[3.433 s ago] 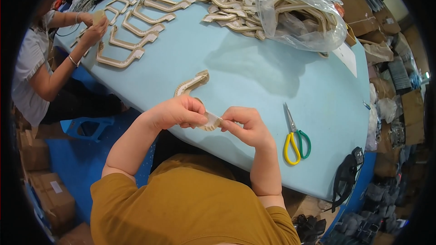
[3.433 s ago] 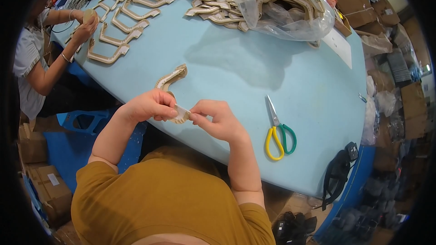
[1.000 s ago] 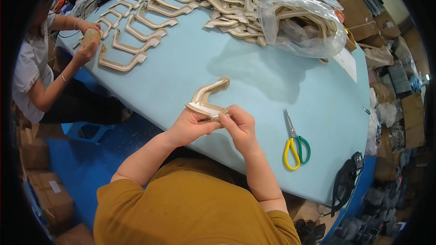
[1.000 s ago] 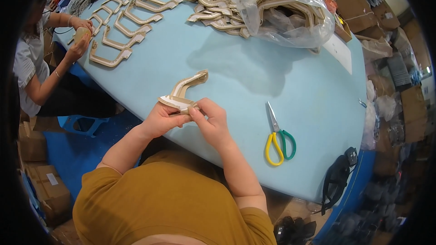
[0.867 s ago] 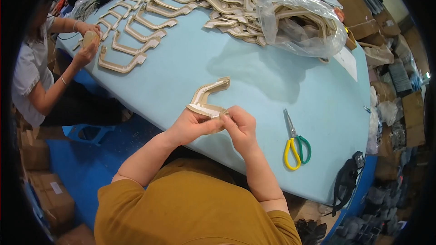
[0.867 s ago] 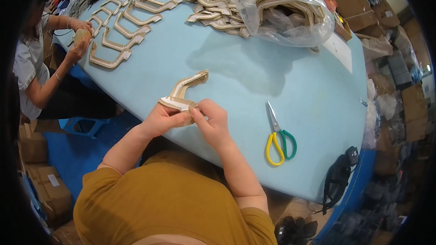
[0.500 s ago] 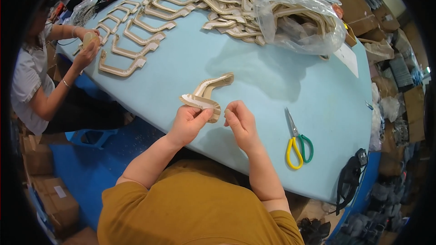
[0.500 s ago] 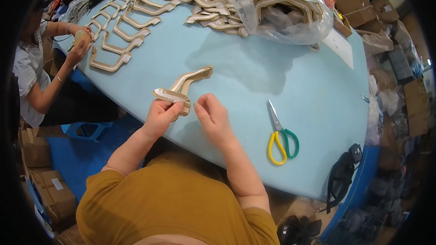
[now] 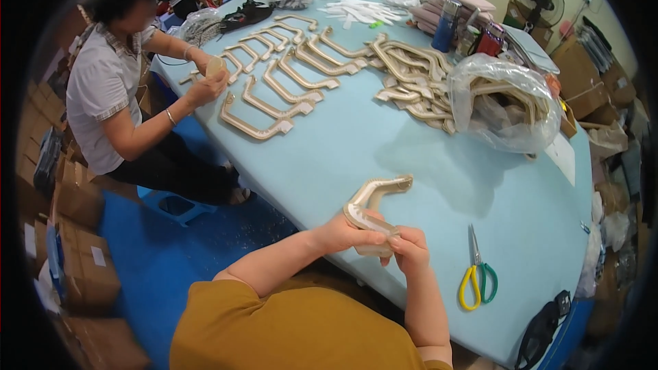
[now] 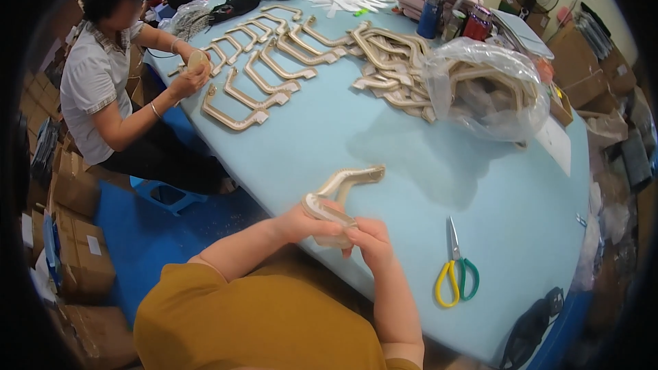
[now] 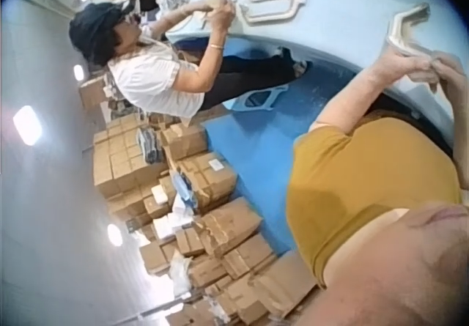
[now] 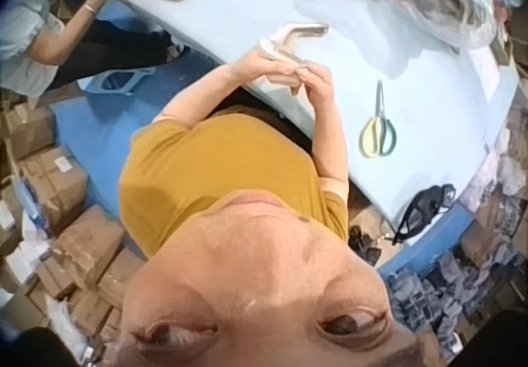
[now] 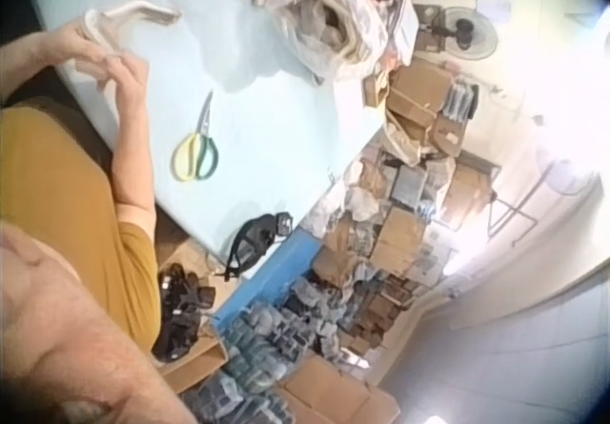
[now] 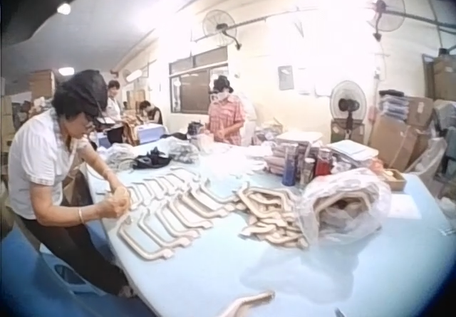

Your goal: Assembling and organizing leather bag handle components at a workshop table.

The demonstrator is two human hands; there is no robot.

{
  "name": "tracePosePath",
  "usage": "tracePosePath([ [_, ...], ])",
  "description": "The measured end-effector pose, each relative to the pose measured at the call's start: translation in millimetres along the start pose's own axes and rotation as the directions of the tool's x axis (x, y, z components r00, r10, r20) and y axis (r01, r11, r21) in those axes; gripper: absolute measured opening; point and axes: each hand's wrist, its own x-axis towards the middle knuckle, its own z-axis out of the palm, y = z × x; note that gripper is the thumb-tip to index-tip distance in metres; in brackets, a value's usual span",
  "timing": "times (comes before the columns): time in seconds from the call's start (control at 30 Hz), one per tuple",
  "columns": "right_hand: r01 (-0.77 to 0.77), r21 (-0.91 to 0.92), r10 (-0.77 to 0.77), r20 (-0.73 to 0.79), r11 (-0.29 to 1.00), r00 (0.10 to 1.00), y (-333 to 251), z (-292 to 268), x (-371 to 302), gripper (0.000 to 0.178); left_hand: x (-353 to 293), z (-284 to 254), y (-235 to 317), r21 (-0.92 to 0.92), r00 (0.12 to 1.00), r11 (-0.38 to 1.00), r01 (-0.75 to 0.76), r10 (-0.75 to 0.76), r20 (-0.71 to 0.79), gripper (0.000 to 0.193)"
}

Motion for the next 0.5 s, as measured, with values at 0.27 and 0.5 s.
tracePosePath([
  [0.27, 0.025, -0.067, -0.037, -0.184, 0.997, 0.982, 5.4, -7.7, 7.1, 0.027, 5.7, -5.6, -8.6, 0.258, 0.988, 0.966, -0.019, 0.058, -0.144, 0.024],
  [0.5, -0.045, -0.182, 0.024, -0.114, 0.982, 0.993, 7.9, -8.3, 9.0, 0.027, 4.3, -14.1, 5.7, 0.322, 0.989, 0.938, 0.126, -0.091, -0.120, 0.017],
])
